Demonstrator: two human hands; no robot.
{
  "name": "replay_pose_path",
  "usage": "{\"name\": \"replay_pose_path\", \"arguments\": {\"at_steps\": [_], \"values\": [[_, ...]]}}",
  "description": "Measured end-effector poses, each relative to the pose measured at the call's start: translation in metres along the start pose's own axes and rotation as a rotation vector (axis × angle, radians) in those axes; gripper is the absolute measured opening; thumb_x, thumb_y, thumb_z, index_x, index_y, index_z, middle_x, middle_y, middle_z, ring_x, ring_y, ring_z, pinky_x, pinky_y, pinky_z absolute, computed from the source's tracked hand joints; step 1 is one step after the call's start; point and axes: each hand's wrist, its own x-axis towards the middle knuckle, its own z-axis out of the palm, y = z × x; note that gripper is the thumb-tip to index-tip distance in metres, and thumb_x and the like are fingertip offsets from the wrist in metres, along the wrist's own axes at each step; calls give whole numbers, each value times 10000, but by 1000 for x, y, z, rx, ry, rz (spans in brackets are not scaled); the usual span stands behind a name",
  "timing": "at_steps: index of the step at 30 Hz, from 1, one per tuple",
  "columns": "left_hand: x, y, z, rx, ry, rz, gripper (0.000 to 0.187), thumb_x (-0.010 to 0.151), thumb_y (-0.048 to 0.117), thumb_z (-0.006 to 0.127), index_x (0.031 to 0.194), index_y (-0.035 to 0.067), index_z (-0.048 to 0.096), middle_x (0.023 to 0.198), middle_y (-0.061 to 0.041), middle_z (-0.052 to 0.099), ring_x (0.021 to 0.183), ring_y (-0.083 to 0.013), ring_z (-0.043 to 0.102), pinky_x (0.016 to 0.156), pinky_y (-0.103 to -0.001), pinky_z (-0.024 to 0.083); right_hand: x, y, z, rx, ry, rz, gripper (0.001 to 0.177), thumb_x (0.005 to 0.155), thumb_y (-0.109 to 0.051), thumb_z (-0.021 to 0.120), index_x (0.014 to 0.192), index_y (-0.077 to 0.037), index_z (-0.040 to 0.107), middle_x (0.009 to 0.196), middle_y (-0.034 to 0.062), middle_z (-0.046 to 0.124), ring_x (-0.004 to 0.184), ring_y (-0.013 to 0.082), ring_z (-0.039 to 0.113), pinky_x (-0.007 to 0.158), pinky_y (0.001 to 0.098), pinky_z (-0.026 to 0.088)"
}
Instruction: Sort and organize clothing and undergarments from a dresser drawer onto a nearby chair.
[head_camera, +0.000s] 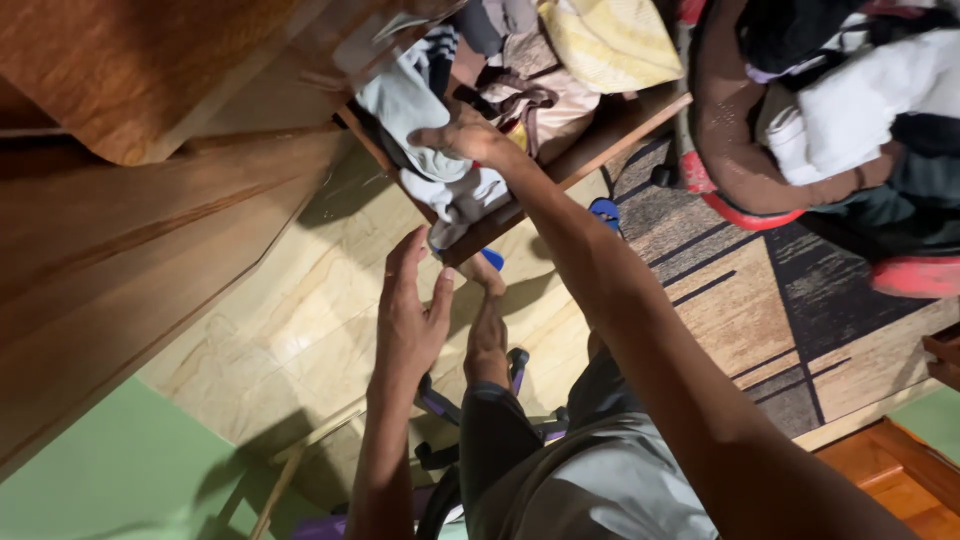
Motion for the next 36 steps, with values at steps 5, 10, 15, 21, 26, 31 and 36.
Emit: {"name": "replay_pose_path", "arguments": {"at_steps": [5,10,15,21,26,31,36], "values": [[-1,16,17,-18,5,-1,556,1031,191,625,1529,55,421,1451,-216,534,1265,-345,621,1012,-432,528,-66,-19,-32,672,5,-64,743,821,-316,797,1407,66,547,1308,199,689,1173,290,643,1026,397,497],[7,40,63,-49,106,1,607,1065,321,594,1549,12,396,1467,-242,511,1293,-387,592,1014,-444,511,-147,26,-68,1160,52,30,651,863,-200,760,1396,57,489,1170,154,706,1012,253,709,892,391,586],[31,88,113,-230,-49,-190,781,996,485,586,1537,-24,347,1411,-248,561,1242,-383,608,993,-436,492,-230,65,-111,1201,145,23,593,926,-214,753,1410,50,533,1166,129,697,1000,208,700,860,358,587],[47,148,209,-154,-355,-261,826,912,600,575,1431,-39,498,1270,-253,681,1156,-367,666,958,-406,512,-305,122,-178,1348,346,42,539,937,-200,729,1367,73,550,1160,166,714,997,243,724,858,384,604],[59,154,294,-49,-426,-174,834,966,591,596,1422,-96,470,1302,-312,623,1196,-408,621,993,-416,491,-346,145,-242,1313,455,48,497,963,-158,705,1369,92,564,1165,185,719,996,258,725,843,375,591],[68,230,328,-153,-559,-267,706,958,533,529,1385,-29,535,1248,-262,724,1183,-358,691,992,-399,515,-363,165,-309,1315,513,-113,467,957,-44,713,1378,67,545,1198,137,698,1052,222,706,915,364,590],[107,268,359,-250,-342,151,674,1104,448,496,1581,-1,337,1576,-240,469,1478,-362,462,1230,-458,333,-328,160,-377,1126,640,-270,502,925,-39,748,1377,21,538,1189,93,678,1030,174,677,889,335,576]]}}
